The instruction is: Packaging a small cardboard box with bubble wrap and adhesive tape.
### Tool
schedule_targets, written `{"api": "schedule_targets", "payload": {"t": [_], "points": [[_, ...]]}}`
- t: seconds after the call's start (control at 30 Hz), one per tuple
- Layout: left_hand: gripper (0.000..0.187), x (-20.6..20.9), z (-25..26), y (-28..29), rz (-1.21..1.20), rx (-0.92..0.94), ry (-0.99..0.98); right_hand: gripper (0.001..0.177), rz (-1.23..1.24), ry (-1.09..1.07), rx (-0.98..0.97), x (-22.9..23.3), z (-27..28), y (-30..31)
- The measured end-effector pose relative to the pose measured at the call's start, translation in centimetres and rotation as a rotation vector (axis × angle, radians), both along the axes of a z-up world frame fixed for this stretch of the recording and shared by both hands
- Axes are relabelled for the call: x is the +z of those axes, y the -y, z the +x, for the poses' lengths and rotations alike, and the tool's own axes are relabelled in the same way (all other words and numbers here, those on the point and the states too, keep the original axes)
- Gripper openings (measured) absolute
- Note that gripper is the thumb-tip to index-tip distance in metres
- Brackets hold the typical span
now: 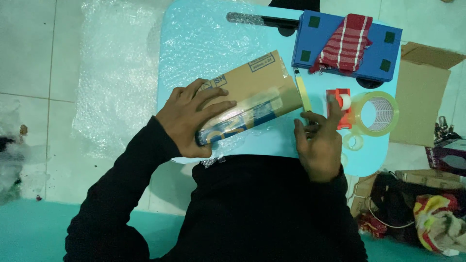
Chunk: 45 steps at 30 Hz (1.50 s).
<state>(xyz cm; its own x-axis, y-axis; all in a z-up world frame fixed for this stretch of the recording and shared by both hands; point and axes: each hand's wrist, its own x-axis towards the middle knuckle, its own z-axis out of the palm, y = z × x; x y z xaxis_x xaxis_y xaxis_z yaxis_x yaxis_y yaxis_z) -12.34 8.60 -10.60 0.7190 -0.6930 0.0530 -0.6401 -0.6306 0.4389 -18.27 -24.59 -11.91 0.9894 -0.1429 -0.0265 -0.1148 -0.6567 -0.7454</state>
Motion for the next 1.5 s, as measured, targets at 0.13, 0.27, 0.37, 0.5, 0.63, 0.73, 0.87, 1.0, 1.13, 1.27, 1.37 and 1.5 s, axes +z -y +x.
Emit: {"api": "schedule_targets", "payload": {"t": [0.13,0.27,0.37,0.5,0.63,0.73,0.87,1.0,1.13,1.27,1.37,1.5], "points": [[0.105,-0.8,0.4,0.6,0.014,-0.017,-0.021,0.086,0.072,-0.024,0.000,-0.7,2.1,-0.4],[0.106,-1.3,0.6,1.0,0.072,-0.015,-0.054,0.081,-0.060,-0.017,0.044,-1.4,2.8,-0.2],[0.103,-1.7,0.5,0.9,0.111,-0.025,-0.048,0.074,0.126,-0.117,0.006,-0.2,2.8,-0.3],[0.099,-2.0,0.4,0.9,0.178,-0.039,-0.069,0.067,0.194,-0.180,-0.062,0.7,2.8,0.3],[0.099,-2.0,0.1,0.9,0.176,-0.035,-0.074,0.064,0.234,-0.163,-0.045,0.3,2.6,0.7],[0.097,-1.9,-0.4,1.0,0.076,-0.053,-0.105,0.064,0.229,-0.175,-0.033,0.2,2.6,0.9],[0.096,-1.2,-1.1,2.1,0.062,-0.080,-0.043,0.063,0.213,-0.150,-0.019,-0.3,2.6,1.2],[0.099,-1.3,-1.4,2.2,0.115,-0.064,-0.069,0.062,0.204,-0.179,-0.041,-0.3,2.6,1.2],[0.098,-1.9,-1.6,2.4,0.106,-0.035,-0.060,0.062,0.204,-0.157,-0.020,-0.5,2.5,1.5],[0.097,-1.7,-1.6,2.5,0.104,-0.038,-0.076,0.063,0.179,-0.152,-0.012,-0.9,2.6,1.9],[0.097,-1.6,-1.6,2.5,0.111,-0.003,-0.047,0.065,0.165,-0.178,-0.014,-0.3,2.5,1.6],[0.098,-1.7,-1.3,2.4,0.095,0.006,-0.026,0.064,0.165,-0.167,-0.019,-0.1,2.5,1.4]]}}
